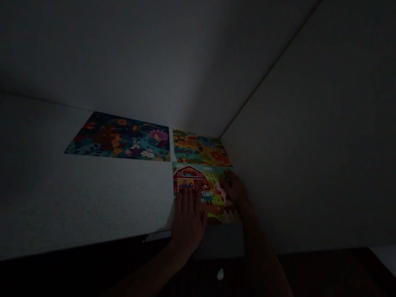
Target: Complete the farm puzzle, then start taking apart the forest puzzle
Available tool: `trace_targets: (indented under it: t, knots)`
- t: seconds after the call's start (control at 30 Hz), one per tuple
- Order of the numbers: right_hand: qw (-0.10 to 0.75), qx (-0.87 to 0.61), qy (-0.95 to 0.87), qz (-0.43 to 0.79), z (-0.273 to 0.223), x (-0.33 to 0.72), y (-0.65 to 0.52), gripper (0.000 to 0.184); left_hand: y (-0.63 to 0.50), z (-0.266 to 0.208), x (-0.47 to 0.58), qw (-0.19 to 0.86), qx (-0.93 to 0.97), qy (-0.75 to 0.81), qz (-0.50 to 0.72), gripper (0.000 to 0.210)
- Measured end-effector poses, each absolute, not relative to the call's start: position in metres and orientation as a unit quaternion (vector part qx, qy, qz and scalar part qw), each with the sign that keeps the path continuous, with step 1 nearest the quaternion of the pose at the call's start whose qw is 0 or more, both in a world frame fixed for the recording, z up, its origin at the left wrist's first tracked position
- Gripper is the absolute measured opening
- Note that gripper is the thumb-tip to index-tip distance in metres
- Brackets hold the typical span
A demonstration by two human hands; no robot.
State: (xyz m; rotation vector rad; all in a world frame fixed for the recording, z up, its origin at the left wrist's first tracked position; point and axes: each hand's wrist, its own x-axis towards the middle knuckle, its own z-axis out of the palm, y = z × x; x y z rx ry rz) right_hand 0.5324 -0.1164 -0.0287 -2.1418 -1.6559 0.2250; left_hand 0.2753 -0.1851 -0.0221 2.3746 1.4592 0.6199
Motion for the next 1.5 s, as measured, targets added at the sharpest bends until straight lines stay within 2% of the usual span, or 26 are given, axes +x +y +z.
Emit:
trace_targets:
  t: [0.37, 0.6, 0.9, 1.1, 1.2, 1.3, 1.5]
  knots:
    - [0.234, -0.749, -0.613, 0.085, -0.039, 0.548, -0.114, 0.064, -0.186, -0.026, 0.279, 0.117, 0.818, 0.519, 0.219, 0.062]
    - [0.228, -0.749, -0.617, 0.077, -0.043, 0.557, -0.114, 0.065, -0.187, -0.025, 0.28, 0.134, 0.838, 0.484, 0.213, 0.07]
    - [0.174, -0.749, -0.638, 0.046, -0.033, 0.553, -0.114, 0.058, -0.184, -0.032, 0.287, 0.151, 0.849, 0.462, 0.208, 0.07]
    - [0.169, -0.754, -0.633, 0.039, -0.033, 0.55, -0.116, 0.057, -0.183, -0.027, 0.275, 0.144, 0.857, 0.424, 0.257, 0.063]
    - [0.167, -0.755, -0.632, 0.044, -0.034, 0.55, -0.115, 0.058, -0.153, -0.014, 0.258, 0.123, 0.871, 0.385, 0.28, 0.058]
    - [0.17, -0.754, -0.634, 0.036, -0.035, 0.551, -0.114, 0.059, -0.096, 0.0, 0.239, 0.11, 0.877, 0.382, 0.269, 0.043]
    - [0.17, -0.747, -0.642, 0.025, -0.04, 0.557, -0.113, 0.057, 0.007, -0.004, 0.217, 0.11, 0.899, 0.357, 0.23, 0.04]
